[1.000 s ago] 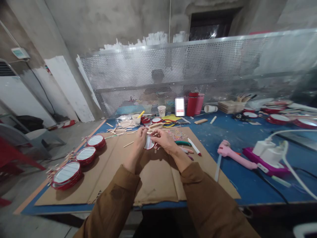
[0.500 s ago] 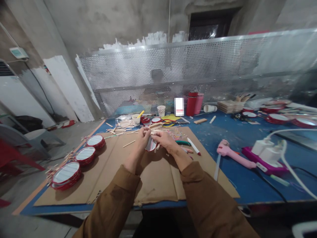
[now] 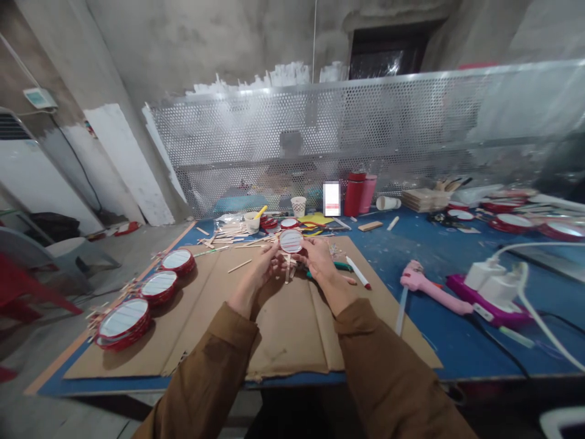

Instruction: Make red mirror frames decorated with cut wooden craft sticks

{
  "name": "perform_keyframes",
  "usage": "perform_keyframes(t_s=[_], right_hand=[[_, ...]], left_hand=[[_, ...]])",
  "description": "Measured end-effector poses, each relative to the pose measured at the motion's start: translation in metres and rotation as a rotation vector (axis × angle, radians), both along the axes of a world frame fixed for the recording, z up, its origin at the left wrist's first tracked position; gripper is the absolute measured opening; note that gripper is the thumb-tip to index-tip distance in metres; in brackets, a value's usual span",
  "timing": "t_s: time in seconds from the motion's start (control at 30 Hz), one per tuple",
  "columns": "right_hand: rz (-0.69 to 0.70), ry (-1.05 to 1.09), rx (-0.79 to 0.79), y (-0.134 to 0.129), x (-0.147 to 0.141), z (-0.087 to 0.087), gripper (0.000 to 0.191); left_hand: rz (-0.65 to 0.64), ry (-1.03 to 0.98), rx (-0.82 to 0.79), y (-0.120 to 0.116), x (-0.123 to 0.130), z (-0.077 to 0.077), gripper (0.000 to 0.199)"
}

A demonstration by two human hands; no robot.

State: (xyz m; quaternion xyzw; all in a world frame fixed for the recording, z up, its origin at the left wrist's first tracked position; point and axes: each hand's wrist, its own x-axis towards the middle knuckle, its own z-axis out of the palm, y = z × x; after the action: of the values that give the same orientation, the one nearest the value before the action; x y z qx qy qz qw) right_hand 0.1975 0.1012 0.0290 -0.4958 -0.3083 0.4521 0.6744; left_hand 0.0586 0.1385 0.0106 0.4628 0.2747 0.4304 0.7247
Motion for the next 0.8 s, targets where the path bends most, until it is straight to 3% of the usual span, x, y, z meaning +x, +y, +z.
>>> perform_keyframes(t_s=[0.1, 0.4, 0.6, 0.8], right_hand=[[0.030, 0.024, 0.009, -0.002, -0.002, 0.001, 0.007], [0.123, -0.041, -0.039, -0.005, -0.008, 0.001, 0.011], [0.167, 0.036, 0.001, -0.004, -0.010, -0.001, 0.005], [0.183, 0.065, 0.004, -0.003, -0.008, -0.002, 0.006]], left_hand=[[-0.064, -0.040, -0.016, -0.004, 0.005, 0.002, 0.033], [0.123, 0.032, -0.030, 0.002, 0.001, 0.005, 0.028], [0.169, -0.066, 0.117, 0.008, -0.003, 0.000, 0.031], [0.256, 0.036, 0.238, 0.010, -0.004, 0.001, 0.028]])
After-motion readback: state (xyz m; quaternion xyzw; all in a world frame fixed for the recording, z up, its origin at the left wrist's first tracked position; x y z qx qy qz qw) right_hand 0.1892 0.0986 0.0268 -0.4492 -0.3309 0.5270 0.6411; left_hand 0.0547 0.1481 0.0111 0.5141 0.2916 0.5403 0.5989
